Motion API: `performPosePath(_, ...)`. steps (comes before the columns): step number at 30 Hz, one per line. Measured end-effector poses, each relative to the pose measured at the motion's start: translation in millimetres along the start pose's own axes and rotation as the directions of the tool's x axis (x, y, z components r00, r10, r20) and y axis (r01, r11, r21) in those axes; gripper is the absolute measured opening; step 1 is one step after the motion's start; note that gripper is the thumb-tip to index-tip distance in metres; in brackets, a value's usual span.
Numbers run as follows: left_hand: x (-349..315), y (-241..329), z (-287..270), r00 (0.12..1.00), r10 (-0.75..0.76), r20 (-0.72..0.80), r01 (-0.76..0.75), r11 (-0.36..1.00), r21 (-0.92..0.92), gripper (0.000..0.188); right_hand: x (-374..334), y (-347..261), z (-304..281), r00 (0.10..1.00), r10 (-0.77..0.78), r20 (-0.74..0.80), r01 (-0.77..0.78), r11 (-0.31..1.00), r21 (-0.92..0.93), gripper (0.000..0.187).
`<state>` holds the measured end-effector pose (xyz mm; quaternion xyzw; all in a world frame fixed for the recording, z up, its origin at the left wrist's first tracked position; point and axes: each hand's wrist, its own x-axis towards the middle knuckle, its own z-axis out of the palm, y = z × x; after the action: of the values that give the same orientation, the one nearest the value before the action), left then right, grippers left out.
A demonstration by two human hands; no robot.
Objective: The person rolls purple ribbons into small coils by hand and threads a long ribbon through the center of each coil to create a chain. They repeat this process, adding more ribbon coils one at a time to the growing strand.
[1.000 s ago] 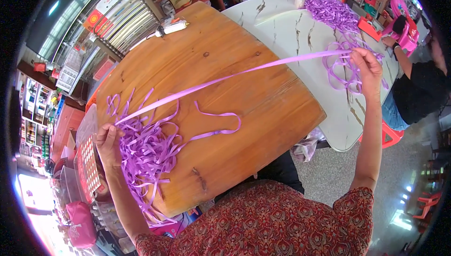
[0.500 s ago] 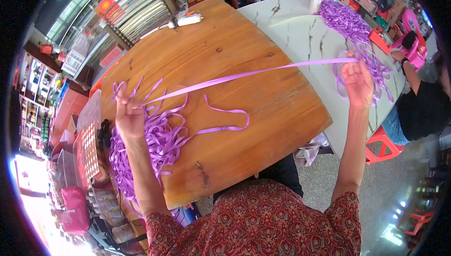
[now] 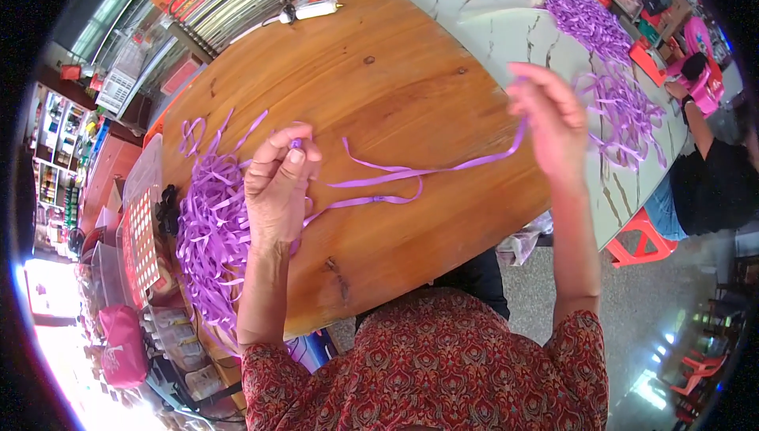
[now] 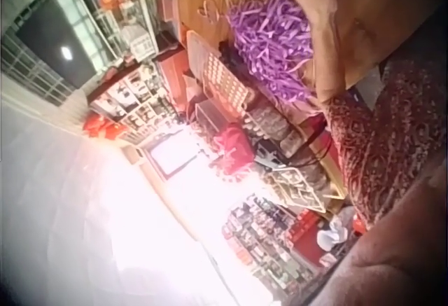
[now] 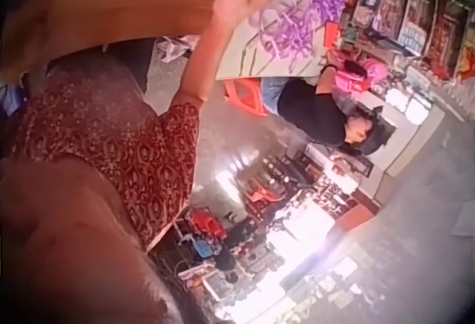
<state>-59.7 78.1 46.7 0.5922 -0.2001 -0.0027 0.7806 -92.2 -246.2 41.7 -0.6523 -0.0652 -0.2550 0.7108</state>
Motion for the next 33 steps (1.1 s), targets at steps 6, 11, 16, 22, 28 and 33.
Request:
performPosePath(6,-3,6,24,0.995,-0.073,0.072,0.077,0.996,-0.05,0.023,-19,-18,88,0.945,-0.091,0.314,0.127,0.987,-0.096,0.038)
performPosePath(11,-4,-4,21,0.991,-0.038,0.13,0.061,0.982,-0.18,0.02,-20,-15,111,0.896,-0.151,0.417,0.136,0.988,0.066,0.044)
performPosePath(16,-3,-4,25,0.997,-0.051,0.051,0.061,0.974,-0.216,0.013,-18,-12,115,0.907,-0.139,0.397,0.103,0.988,0.111,0.026)
performPosePath(22,0,-6,29,0.998,0.063,0.03,-0.059,0.993,-0.099,0.012,-14,-19,117,0.882,-0.193,0.431,0.192,0.98,0.047,0.02)
performPosePath(28,-2,-1,40,0.999,0.047,-0.016,-0.048,0.998,-0.047,0.027,-19,-16,120,0.913,-0.136,0.385,0.111,0.99,0.086,0.028)
performPosePath(33,1,-6,42,0.98,0.165,0.113,-0.178,0.977,0.116,0.036,-24,-21,117,0.903,-0.081,0.421,0.072,0.997,0.038,0.04)
